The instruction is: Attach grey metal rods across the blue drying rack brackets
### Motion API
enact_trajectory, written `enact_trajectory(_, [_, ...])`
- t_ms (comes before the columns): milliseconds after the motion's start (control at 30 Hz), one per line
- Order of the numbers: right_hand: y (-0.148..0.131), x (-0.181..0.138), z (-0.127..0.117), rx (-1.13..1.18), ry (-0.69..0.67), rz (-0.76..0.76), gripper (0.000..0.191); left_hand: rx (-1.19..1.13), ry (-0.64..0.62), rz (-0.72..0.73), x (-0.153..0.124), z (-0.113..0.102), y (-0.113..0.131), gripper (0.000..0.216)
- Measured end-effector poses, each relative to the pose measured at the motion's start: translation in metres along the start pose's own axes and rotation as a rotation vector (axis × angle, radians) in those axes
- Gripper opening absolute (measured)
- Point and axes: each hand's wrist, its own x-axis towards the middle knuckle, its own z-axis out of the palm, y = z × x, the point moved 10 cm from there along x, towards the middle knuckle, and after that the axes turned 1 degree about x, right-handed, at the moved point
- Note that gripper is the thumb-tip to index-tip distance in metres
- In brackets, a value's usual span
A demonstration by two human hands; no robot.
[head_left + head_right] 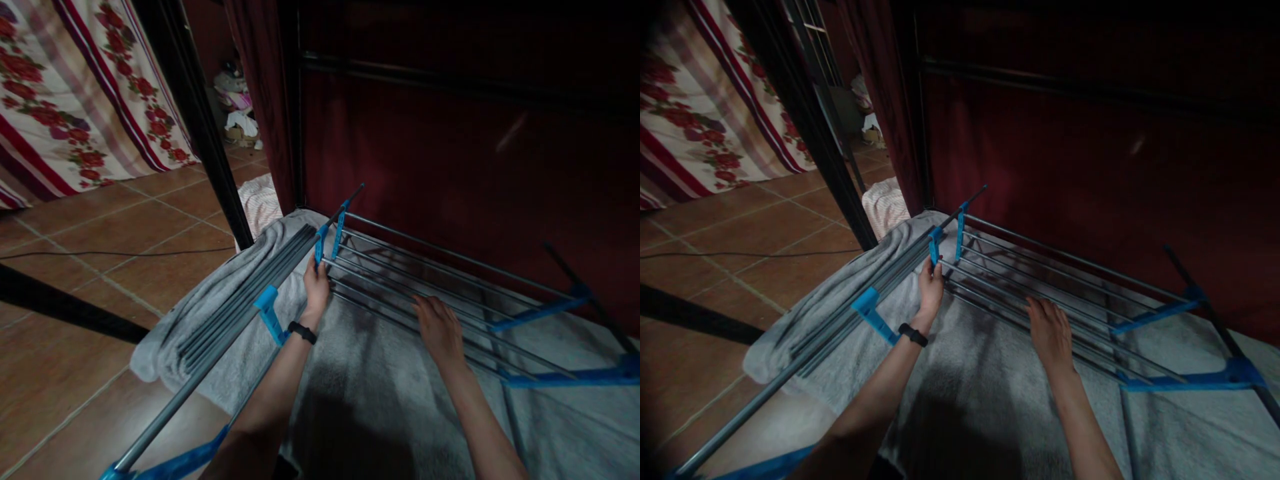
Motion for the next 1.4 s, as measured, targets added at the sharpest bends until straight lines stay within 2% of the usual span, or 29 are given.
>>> enact_trajectory(233, [0.002, -0.0025, 0.0016, 0.0, 0.005, -0.016, 0.036, 0.025, 0.041, 0.013, -0.0015, -0.001, -0.0037, 0.039])
enact_trajectory(533, [0.0023, -0.0032, 0.0057, -0.069, 0.007, -0.098, 0.036, 0.002, 0.016, -0.005, -0.0055, 0.0006, 0.0053, 0.035])
enact_trajectory(867, [0.0066, -0.0048, 0.0064, 0.008, 0.027, -0.098, 0.035, 0.001, 0.03, -0.02, -0.0046, 0.0011, -0.0002, 0.034])
enact_trajectory(1033, [0.0024, -0.0051, 0.0023, -0.024, 0.06, -0.129, 0.034, -0.052, 0.039, -0.011, -0.0043, 0.0009, -0.0014, 0.033])
enact_trajectory(1167, [0.0022, -0.004, 0.0028, -0.036, 0.047, -0.132, 0.034, -0.091, 0.034, -0.014, -0.0047, 0.0008, -0.0017, 0.029])
enact_trajectory(1400, [0.0032, -0.0034, 0.0034, -0.011, 0.025, -0.119, 0.033, -0.09, 0.032, -0.012, -0.006, 0.0007, -0.0016, 0.035])
